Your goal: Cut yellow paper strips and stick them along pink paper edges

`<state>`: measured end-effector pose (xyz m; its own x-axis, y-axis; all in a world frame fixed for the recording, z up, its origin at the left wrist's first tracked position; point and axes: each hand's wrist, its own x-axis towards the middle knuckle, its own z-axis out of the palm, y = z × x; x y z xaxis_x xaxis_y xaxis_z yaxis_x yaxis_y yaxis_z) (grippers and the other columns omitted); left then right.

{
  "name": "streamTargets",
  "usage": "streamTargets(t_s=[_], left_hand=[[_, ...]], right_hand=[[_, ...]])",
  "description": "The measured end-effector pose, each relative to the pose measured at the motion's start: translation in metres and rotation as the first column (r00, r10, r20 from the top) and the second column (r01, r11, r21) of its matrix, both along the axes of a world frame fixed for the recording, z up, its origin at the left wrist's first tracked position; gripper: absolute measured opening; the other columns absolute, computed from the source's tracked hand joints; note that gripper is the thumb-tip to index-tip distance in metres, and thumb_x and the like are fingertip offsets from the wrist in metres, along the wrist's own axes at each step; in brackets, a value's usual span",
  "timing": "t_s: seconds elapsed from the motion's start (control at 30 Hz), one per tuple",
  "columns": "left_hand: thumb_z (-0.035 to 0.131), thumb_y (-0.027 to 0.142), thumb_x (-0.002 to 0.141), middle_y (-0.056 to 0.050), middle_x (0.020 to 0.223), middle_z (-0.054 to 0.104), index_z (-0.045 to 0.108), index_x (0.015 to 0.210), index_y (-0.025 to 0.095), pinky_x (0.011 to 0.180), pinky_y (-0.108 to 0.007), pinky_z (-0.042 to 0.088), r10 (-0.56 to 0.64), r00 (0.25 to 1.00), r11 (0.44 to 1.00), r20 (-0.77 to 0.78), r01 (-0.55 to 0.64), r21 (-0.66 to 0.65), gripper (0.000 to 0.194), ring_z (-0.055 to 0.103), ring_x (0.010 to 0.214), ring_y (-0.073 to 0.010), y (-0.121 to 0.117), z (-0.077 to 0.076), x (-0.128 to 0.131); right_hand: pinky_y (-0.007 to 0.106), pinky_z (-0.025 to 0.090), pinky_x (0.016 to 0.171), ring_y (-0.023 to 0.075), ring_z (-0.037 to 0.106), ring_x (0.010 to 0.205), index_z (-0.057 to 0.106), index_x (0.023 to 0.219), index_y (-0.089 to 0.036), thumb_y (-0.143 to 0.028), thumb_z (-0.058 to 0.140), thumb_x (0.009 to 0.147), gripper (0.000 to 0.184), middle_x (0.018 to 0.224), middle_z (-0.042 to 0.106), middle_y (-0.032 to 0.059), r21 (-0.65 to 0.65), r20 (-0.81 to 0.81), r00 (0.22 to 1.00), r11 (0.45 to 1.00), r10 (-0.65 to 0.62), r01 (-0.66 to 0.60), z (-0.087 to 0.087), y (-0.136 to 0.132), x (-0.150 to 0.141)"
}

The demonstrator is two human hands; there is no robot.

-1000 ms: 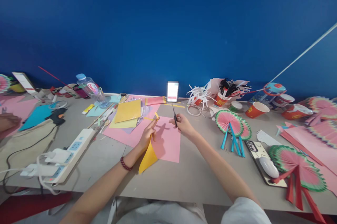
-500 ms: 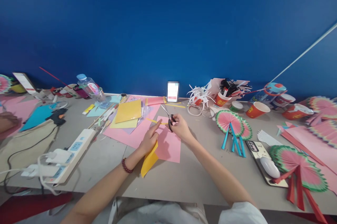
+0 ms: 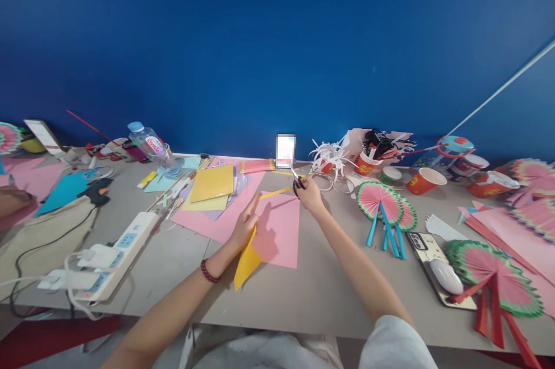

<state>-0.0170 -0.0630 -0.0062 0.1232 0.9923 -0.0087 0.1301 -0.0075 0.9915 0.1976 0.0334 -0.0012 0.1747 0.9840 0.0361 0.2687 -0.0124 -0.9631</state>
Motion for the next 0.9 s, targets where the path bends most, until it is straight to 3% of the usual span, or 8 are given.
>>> streamTargets(t_s=[0.23,0.33,0.5,0.9], left_hand=[[0.051,0.032,0.078,-0.013,0.132,0.055,0.05,0.132,0.02,0.065,-0.024,0.049,0.105,0.973,0.992,0.206,-0.089,-0.089,0.055,0.061,0.107,-0.0242,0.01,0.001,-0.003],[0.054,0.034,0.077,-0.014,0.129,0.057,0.054,0.126,0.019,0.055,-0.023,0.047,0.091,0.97,0.988,0.226,-0.059,-0.145,0.051,0.065,0.095,-0.0229,0.01,0.003,-0.002],[0.053,0.03,0.075,-0.013,0.134,0.053,0.054,0.124,0.022,0.045,-0.02,0.041,0.047,0.97,0.981,0.24,0.001,-0.194,0.05,0.063,0.067,-0.0129,0.01,-0.003,-0.002],[0.052,0.033,0.068,-0.016,0.137,0.05,0.051,0.123,0.02,0.037,-0.017,0.032,-0.035,0.967,0.97,0.252,0.093,-0.223,0.056,0.053,0.049,-0.0048,0.018,-0.012,0.002]], right_hand=[[0.031,0.045,0.068,0.0238,0.065,0.079,0.053,0.082,-0.021,-0.032,0.062,0.061,0.025,0.084,0.07,0.008,0.035,0.236,0.953,0.981,-0.192,0.189,-0.021,0.032,0.015],[0.033,0.045,0.07,0.0256,0.065,0.082,0.056,0.085,-0.021,-0.032,0.062,0.062,0.026,0.089,0.071,0.0092,0.046,0.3,0.92,0.968,-0.25,0.248,-0.025,0.039,0.015],[0.033,0.045,0.068,0.0262,0.064,0.079,0.059,0.086,-0.021,-0.032,0.063,0.063,0.025,0.086,0.07,0.0096,0.028,0.359,0.873,0.939,-0.329,0.343,-0.027,0.046,0.013],[0.033,0.043,0.07,0.0263,0.063,0.082,0.06,0.093,-0.022,-0.031,0.064,0.068,0.027,0.09,0.071,0.0102,0.04,0.391,0.853,0.932,-0.346,0.36,-0.02,0.046,0.009]])
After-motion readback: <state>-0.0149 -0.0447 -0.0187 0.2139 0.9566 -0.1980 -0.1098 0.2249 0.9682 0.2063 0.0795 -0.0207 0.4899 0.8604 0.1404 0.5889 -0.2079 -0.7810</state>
